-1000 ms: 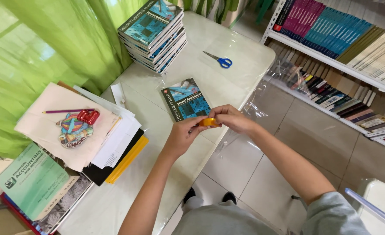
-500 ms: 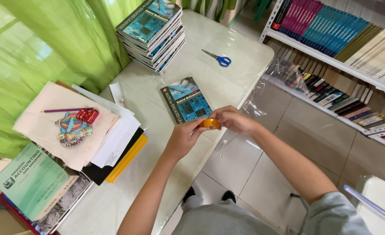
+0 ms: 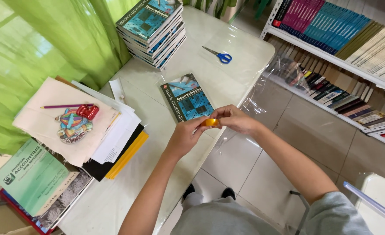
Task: Wrapping a textbook with a protective plastic sheet using scissors and adhesive tape.
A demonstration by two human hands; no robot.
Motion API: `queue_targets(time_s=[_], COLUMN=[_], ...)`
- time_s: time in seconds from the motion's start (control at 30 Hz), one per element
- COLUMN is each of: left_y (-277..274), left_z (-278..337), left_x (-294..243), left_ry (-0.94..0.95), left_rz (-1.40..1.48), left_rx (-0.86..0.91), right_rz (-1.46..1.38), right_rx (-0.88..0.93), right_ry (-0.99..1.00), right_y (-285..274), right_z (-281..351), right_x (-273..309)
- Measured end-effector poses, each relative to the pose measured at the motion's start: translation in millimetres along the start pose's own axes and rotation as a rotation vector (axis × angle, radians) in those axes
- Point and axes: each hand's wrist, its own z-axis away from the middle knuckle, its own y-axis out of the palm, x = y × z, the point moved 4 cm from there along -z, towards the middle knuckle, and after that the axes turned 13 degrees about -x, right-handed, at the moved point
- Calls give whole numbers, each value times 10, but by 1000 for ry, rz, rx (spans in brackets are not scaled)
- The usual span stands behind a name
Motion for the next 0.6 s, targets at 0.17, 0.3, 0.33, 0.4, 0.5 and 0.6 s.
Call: queue_targets(time_s=[0.17,0.3,0.33,0.4,0.5,0.6], left_y=[-4,-8,-7,20,18,27], left_z=[-4,-1,5,11,11,14], left_x=[-2,-66,-62,-41,-41,6], left_ry=[-1,-19,-22,-52,-32,-34], left_rz=[26,39,39,7,2,-7], left_rx=[18,50,51,82,82,86], right_rz=[-12,-160,-162,-100,-115,-153], right_rx=[-28,-95,-95,-48,-27,-55], right_ry=[15,79,81,32,36,73], right_y=[14,-42,-62,-100,-58,-85], right_z=[10,-18,-27,-37,-1,1], right_x=[-20,-129,-169,-224,-189,-245])
